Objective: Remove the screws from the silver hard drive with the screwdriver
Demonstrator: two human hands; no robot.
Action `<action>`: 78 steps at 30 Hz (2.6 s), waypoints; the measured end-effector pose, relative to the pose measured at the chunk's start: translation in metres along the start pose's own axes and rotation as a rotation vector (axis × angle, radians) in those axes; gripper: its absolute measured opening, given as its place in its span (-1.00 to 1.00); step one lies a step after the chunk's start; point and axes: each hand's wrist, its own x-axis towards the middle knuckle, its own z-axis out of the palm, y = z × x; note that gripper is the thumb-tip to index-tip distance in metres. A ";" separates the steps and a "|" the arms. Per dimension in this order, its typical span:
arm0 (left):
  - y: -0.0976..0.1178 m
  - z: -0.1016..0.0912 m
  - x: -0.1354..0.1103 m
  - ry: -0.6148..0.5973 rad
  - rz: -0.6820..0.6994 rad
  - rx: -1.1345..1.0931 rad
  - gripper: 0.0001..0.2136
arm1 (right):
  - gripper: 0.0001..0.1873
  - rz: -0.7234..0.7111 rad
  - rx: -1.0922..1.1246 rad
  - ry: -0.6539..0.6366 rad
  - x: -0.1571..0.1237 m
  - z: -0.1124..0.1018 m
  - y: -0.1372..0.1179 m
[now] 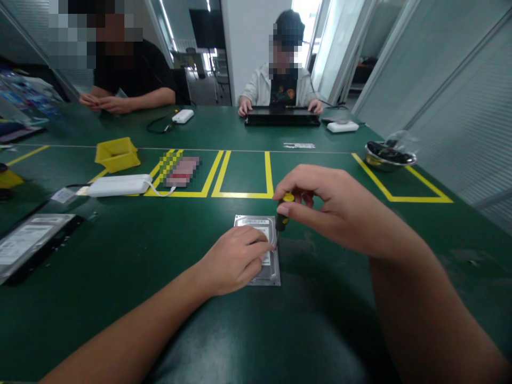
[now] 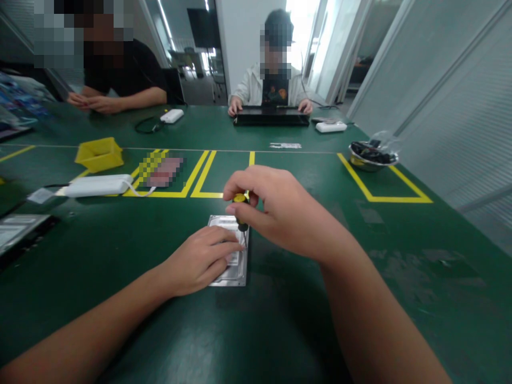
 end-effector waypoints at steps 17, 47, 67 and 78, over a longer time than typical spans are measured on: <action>-0.002 -0.001 -0.001 -0.016 0.010 -0.005 -0.70 | -0.74 -0.129 0.000 -0.136 -0.012 -0.018 0.001; -0.002 -0.002 0.000 -0.025 0.004 -0.007 -0.70 | -0.84 -0.066 -0.214 0.034 -0.004 0.005 -0.006; -0.002 -0.002 -0.001 -0.014 0.019 -0.012 -0.68 | -0.88 -0.095 -0.168 -0.034 -0.008 -0.007 -0.006; -0.001 -0.003 0.000 -0.016 0.020 -0.017 -0.68 | -0.86 -0.053 -0.271 0.003 -0.003 0.000 -0.006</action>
